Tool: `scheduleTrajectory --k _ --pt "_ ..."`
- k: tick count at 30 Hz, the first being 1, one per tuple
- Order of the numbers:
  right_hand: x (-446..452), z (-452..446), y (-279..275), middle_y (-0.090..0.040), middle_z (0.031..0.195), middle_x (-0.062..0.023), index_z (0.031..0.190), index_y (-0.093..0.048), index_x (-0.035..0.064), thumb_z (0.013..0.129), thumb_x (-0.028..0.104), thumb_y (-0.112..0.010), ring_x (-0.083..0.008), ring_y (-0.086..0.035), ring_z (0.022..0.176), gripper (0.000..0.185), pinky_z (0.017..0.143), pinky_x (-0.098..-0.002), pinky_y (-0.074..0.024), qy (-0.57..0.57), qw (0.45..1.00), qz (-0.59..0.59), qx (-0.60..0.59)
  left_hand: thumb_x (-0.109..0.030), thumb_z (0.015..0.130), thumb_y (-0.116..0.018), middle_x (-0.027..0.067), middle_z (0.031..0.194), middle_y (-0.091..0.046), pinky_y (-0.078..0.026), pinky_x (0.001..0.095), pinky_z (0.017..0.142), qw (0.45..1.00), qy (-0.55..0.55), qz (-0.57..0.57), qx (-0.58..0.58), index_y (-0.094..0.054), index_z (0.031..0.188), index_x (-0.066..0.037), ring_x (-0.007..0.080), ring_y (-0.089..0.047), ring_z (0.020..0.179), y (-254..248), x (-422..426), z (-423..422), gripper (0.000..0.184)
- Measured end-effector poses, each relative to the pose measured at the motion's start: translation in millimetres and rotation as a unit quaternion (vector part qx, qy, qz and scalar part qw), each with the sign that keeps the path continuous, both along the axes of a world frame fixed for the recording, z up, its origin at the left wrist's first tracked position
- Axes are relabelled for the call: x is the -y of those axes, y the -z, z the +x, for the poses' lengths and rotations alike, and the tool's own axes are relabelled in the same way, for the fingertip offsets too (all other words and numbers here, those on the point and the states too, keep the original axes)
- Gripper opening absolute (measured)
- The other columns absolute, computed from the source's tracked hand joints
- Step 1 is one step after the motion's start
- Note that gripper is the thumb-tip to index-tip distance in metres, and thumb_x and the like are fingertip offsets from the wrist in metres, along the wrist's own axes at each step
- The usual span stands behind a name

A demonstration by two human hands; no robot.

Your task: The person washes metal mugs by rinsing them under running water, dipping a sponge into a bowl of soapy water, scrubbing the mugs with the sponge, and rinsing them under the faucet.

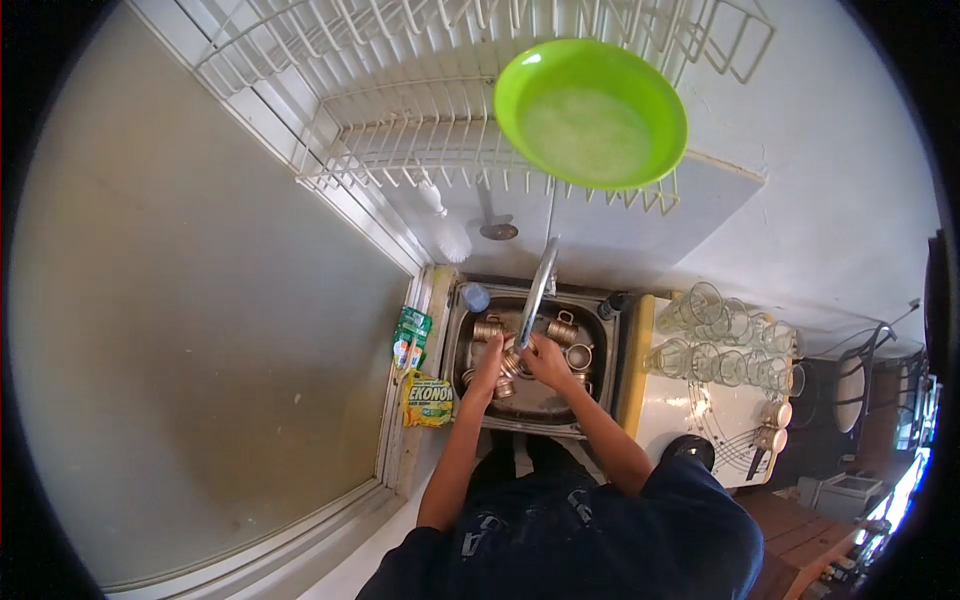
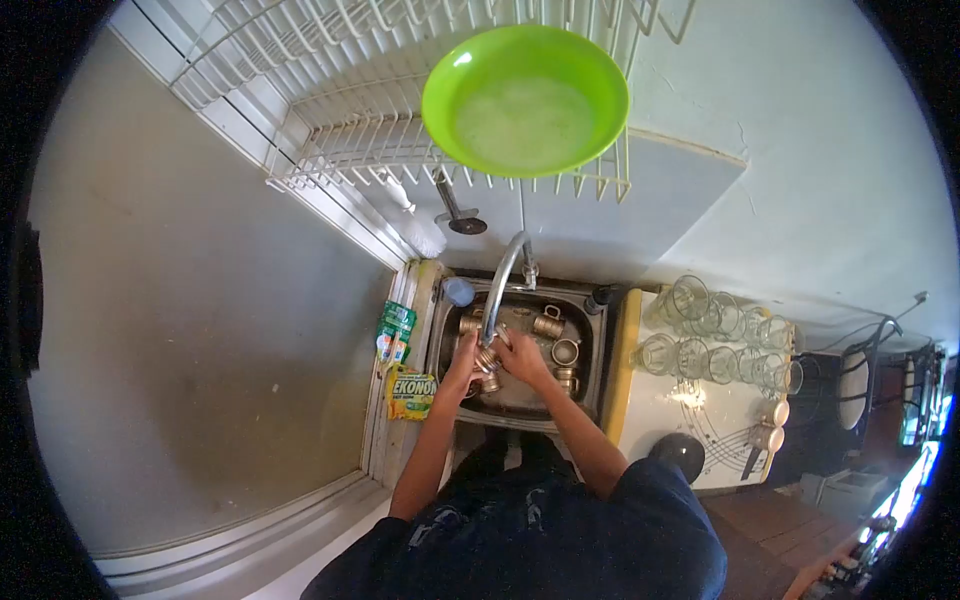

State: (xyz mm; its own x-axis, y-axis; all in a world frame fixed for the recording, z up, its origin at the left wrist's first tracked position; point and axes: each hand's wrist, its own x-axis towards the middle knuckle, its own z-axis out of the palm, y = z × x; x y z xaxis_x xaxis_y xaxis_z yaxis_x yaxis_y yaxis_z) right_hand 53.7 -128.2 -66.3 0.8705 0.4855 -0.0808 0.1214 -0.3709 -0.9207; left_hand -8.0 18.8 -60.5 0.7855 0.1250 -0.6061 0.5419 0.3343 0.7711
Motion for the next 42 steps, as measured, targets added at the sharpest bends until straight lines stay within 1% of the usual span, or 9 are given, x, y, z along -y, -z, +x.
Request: scheduleTrajectory --k 12,18,21,27,31,36,39,41,42 --pt "-4 -19 -55 -0.058 0.065 -0.0228 0.079 -0.060 -0.0047 0.083 0.030 -0.064 -0.0395 -0.059 0.062 0.035 0.058 -0.0435 -0.0450 0.088 0.989 -0.061 0.102 -0.048 0.096 -0.050 0.0107 0.128 -0.051 -0.037 0.0348 0.101 0.977 0.126 0.057 0.164 -0.043 0.136 -0.004 0.0204 -0.048 0.118 -16 -4 -3 0.059" --pt "-4 -30 -89 -0.057 0.064 -0.0222 0.075 -0.060 -0.0051 0.082 0.027 -0.066 -0.0381 -0.059 0.061 0.033 0.057 -0.0414 -0.0451 0.054 0.991 -0.054 0.111 -0.043 0.097 -0.051 0.0059 0.128 -0.052 -0.041 0.0374 0.100 0.974 0.084 -0.130 0.164 -0.045 0.132 -0.009 0.0179 -0.051 0.118 -5 -14 -11 0.049" --pt "-4 -32 -80 -0.059 0.068 -0.0210 0.076 -0.062 -0.0044 0.082 0.024 -0.066 -0.0357 -0.059 0.061 0.029 0.058 -0.0398 -0.0456 0.056 0.987 0.024 0.148 -0.044 0.098 -0.046 0.0046 0.123 -0.056 -0.045 0.0392 0.097 0.966 0.053 -0.229 0.112 -0.048 0.127 -0.009 0.0184 -0.056 0.113 -2 -15 -6 0.045" --pt "-1 -21 -69 -0.056 0.064 -0.0188 0.078 -0.061 -0.0029 0.084 0.018 -0.068 -0.0327 -0.057 0.060 0.023 0.055 -0.0404 -0.0436 0.039 0.969 0.013 0.244 -0.049 0.099 -0.036 0.0126 0.096 -0.066 -0.060 0.0435 0.063 0.949 0.096 -0.269 0.135 -0.053 0.115 -0.006 0.0275 -0.069 0.079 -9 -15 -2 0.049" --pt "-10 -15 -60 -0.052 0.061 -0.0219 0.073 -0.056 -0.0047 0.093 0.024 -0.056 -0.0359 -0.051 0.055 0.035 0.053 -0.0413 -0.0402 0.144 0.979 0.072 0.129 -0.050 0.099 -0.035 0.0120 0.094 -0.066 -0.057 0.0418 0.065 0.966 0.115 -0.196 0.120 -0.055 0.113 -0.006 0.0269 -0.067 0.074 -8 -9 -2 0.051" --pt "-13 -7 -24 -0.046 0.057 -0.0218 0.075 -0.054 -0.0060 0.097 0.032 -0.048 -0.0241 -0.047 0.051 0.044 0.055 -0.0418 -0.0399 0.200 0.976 0.072 0.040 -0.044 0.098 -0.041 0.0130 0.126 -0.054 -0.046 0.0581 0.093 0.960 0.030 -0.242 0.140 -0.044 0.129 -0.008 0.0301 -0.055 0.115 5 -5 3 0.048" --pt "-21 -6 11 -0.051 0.058 -0.0172 0.075 -0.055 -0.0061 0.098 0.034 -0.047 -0.0190 -0.044 0.055 0.047 0.055 -0.0405 -0.0393 0.264 0.956 0.091 -0.090 -0.044 0.097 -0.043 0.0135 0.130 -0.050 -0.043 0.0606 0.095 0.954 -0.020 -0.283 0.097 -0.042 0.132 -0.011 0.0308 -0.052 0.118 -9 -5 5 0.048" --pt "-30 -11 24 -0.062 0.080 -0.0153 0.092 -0.058 -0.0064 0.098 0.035 -0.045 -0.0219 -0.054 0.065 0.043 0.060 -0.0401 -0.0452 0.360 0.814 0.289 -0.353 -0.047 0.094 -0.047 0.0134 0.137 -0.044 -0.037 0.0634 0.098 0.964 -0.053 -0.260 0.024 -0.040 0.134 -0.013 0.0321 -0.046 0.124 -20 1 1 0.053" --pt "-24 -16 3 -0.060 0.107 -0.0142 0.118 -0.048 0.0020 0.100 0.035 -0.042 -0.0292 -0.066 0.087 0.038 0.074 -0.0448 -0.0546 0.320 0.758 0.317 -0.472 -0.050 0.092 -0.050 0.0132 0.138 -0.042 -0.034 0.0640 0.099 0.962 -0.026 -0.272 0.001 -0.040 0.134 -0.014 0.0328 -0.044 0.126 -17 0 3 0.057"
